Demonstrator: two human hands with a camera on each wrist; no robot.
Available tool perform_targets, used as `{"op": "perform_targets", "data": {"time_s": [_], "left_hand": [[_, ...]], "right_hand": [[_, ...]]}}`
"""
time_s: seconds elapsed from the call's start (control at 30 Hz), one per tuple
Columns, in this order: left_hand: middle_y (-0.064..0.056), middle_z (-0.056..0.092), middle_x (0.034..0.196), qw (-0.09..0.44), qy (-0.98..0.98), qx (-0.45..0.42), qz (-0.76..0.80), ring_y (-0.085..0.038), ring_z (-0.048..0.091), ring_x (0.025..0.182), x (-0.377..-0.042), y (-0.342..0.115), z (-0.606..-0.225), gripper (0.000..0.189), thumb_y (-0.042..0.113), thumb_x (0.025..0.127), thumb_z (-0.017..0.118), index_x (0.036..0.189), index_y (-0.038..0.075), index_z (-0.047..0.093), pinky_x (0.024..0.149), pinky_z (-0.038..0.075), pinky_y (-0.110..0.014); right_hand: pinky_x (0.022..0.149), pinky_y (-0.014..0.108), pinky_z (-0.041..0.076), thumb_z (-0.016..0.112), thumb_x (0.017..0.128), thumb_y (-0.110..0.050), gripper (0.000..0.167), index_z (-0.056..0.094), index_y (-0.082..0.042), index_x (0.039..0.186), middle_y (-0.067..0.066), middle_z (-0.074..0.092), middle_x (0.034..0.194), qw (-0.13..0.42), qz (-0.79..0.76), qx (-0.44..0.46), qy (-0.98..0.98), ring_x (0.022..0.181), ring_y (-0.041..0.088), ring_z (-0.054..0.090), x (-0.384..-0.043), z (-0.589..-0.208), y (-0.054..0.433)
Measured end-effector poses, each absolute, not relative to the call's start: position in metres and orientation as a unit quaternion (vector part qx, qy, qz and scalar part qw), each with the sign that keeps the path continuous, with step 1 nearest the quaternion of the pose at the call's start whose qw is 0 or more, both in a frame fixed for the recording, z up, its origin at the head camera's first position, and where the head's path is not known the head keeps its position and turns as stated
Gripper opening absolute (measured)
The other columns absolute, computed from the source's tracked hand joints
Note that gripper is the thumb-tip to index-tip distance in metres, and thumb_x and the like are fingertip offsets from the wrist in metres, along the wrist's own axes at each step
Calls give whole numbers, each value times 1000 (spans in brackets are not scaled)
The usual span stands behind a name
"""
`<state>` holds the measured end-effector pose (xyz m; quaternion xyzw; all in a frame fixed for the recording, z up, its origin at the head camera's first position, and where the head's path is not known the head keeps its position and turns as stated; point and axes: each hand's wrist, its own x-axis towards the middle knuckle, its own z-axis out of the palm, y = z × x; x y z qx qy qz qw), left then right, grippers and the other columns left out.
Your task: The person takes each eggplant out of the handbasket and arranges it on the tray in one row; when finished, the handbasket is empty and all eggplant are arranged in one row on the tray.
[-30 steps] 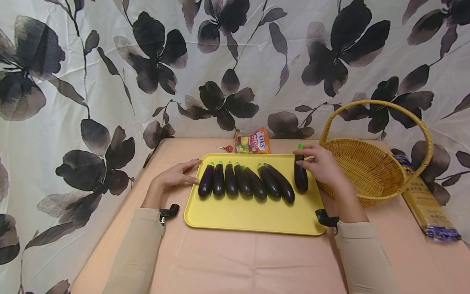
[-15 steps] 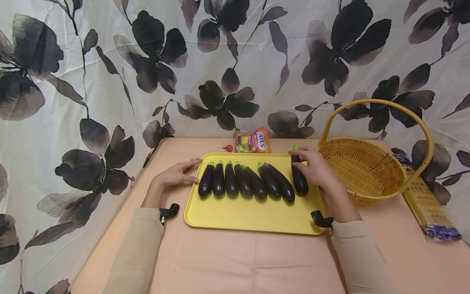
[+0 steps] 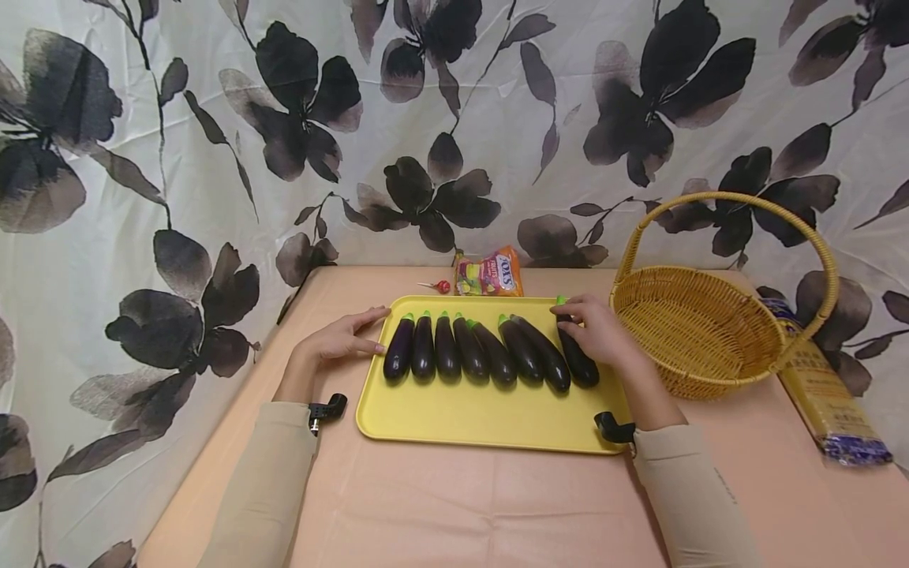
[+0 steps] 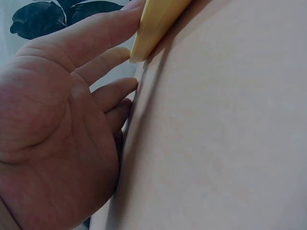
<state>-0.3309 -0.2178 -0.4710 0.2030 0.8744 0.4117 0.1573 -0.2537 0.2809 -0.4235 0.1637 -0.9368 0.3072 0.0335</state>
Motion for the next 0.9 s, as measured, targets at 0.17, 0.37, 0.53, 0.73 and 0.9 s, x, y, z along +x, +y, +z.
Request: {"op": "perform_targets", "data": {"time_s": [0.17,0.37,0.53,0.73,0.9], "left_hand": [[-6,23,174,159,875,200,411,-27,8,164,-330,-217,-470,94,32,83,89,162,20,40,133,7,-50],[-8,23,174,157,875,207,408,-31,8,163,-330,-217,-469,94,31,84,89,162,18,39,132,7,-53],[-9,23,174,158,874,207,411,-30,7,164,-331,-218,-470,93,32,84,89,162,18,39,132,7,-53],[-8,23,174,161,872,203,415,-30,7,164,-332,-218,-471,93,31,84,88,162,18,39,132,6,-53],[-8,23,174,159,870,205,418,-29,7,164,-331,-217,-470,93,30,84,89,162,18,40,133,6,-52]], "right_hand": [[92,55,53,59,104,-5,32,68,2,134,27,62,130,32,297,177,-938,110,39,63,-259,-433,281],[91,51,50,57,105,-4,33,66,5,135,29,62,133,13,295,197,-935,106,36,60,-264,-440,283],[94,53,48,58,104,-4,37,62,7,139,30,60,134,-7,293,209,-933,108,37,57,-262,-441,281],[104,62,47,59,106,-8,37,62,5,140,31,57,140,-12,287,210,-934,119,43,59,-259,-443,281],[104,64,48,58,106,-7,35,62,4,139,29,60,137,-8,290,218,-932,119,46,62,-258,-444,282]]}}
